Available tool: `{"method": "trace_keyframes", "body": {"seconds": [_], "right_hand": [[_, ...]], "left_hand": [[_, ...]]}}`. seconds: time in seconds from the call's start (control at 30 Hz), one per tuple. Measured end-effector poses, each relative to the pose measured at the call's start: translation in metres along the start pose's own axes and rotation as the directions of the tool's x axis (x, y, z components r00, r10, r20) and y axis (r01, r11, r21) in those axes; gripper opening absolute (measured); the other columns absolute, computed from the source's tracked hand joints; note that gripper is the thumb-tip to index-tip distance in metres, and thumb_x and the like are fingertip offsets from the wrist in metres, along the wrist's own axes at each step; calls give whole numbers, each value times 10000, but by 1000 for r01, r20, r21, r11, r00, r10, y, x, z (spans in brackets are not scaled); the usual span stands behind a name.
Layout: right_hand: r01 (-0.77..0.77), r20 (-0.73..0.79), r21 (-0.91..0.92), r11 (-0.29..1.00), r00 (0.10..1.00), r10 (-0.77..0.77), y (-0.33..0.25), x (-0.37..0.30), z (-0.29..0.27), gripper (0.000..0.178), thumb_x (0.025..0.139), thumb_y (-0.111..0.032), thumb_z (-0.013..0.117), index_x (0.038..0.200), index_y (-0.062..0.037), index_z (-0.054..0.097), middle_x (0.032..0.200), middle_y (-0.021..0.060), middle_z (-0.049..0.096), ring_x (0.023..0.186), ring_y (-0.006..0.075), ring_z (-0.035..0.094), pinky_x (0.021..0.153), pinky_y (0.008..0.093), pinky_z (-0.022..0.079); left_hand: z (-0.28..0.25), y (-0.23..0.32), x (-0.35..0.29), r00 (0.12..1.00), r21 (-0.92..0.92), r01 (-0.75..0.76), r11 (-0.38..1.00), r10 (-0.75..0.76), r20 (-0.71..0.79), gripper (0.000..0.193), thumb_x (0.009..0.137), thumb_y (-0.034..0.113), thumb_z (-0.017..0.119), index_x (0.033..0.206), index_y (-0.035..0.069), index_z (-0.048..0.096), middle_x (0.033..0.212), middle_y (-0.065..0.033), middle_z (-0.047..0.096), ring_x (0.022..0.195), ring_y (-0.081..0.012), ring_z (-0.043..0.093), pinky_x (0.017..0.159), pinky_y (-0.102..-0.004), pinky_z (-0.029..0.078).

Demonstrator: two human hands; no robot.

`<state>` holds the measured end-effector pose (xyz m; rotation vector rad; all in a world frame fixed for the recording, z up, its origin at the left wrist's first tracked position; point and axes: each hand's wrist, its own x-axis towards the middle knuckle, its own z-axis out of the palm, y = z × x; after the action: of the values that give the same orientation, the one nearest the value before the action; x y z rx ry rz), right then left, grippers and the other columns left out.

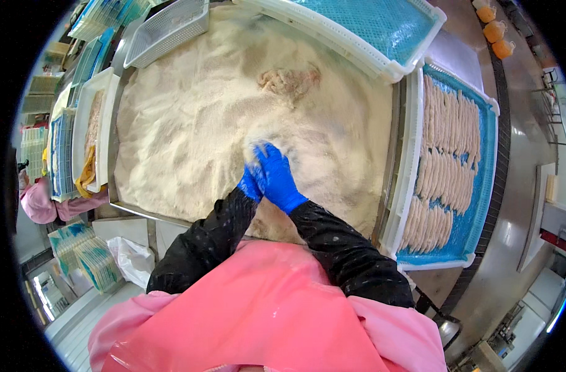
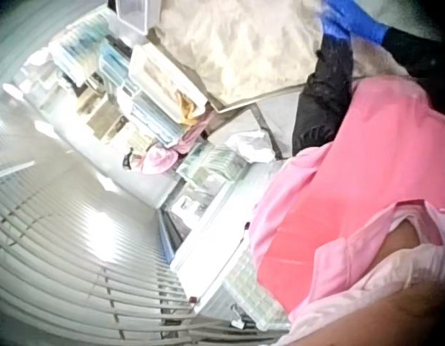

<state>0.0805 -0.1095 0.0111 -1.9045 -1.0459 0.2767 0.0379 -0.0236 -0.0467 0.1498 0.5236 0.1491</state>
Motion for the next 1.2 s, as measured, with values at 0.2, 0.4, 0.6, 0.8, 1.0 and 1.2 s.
{"method": "trace_keyframes", "body": {"seconds": [0.2,0.4,0.6,0.8,1.0,1.2], "right_hand": [[-137,-263,290,947,940,216,98,56,-32,262,970,-169,482,1132,-29,634,1053,176,656,952,327,624,848,409,473],[-611,-84,336,717,738,669,178,161,-75,270,890,-225,647,1042,-1,658,791,94,650,602,170,608,570,329,497],[-625,149,566,537,719,679,160,144,-87,197,851,-228,687,901,-38,677,691,16,590,568,96,512,513,267,411],[16,-150,-572,820,981,-124,89,76,-86,220,819,-220,674,983,-73,663,848,128,643,766,325,630,659,403,493],[-200,-13,-386,901,977,211,58,-21,-73,249,838,-219,681,1048,-87,666,779,98,643,677,281,625,631,378,501],[-296,-357,-16,955,894,271,81,-37,-89,234,852,-100,639,1084,-114,668,950,125,636,804,280,621,706,353,490]], "left_hand": [[19,34,-40,964,-230,222,947,-177,200,559,993,353,410,1423,0,359,1423,-197,424,1294,-323,422,1122,-435,284],[-3,29,-44,977,-96,130,987,-111,181,535,1011,320,376,1429,-12,336,1372,-216,460,1254,-344,452,1109,-420,315],[20,46,-74,998,538,-14,843,44,-42,435,1004,204,455,1382,-10,435,1334,-155,528,1283,-217,445,1092,-348,331],[34,59,-88,932,771,-261,581,359,45,377,993,147,488,1340,1,497,1270,-50,594,1021,-132,607,960,-269,431],[24,70,-83,947,468,-246,849,313,-70,487,997,318,490,1420,86,420,1024,-73,622,760,-103,581,764,-252,483],[20,66,-84,985,-63,-70,996,79,151,523,1022,380,385,1489,169,281,1356,-146,502,833,-124,636,650,-231,534]]}}
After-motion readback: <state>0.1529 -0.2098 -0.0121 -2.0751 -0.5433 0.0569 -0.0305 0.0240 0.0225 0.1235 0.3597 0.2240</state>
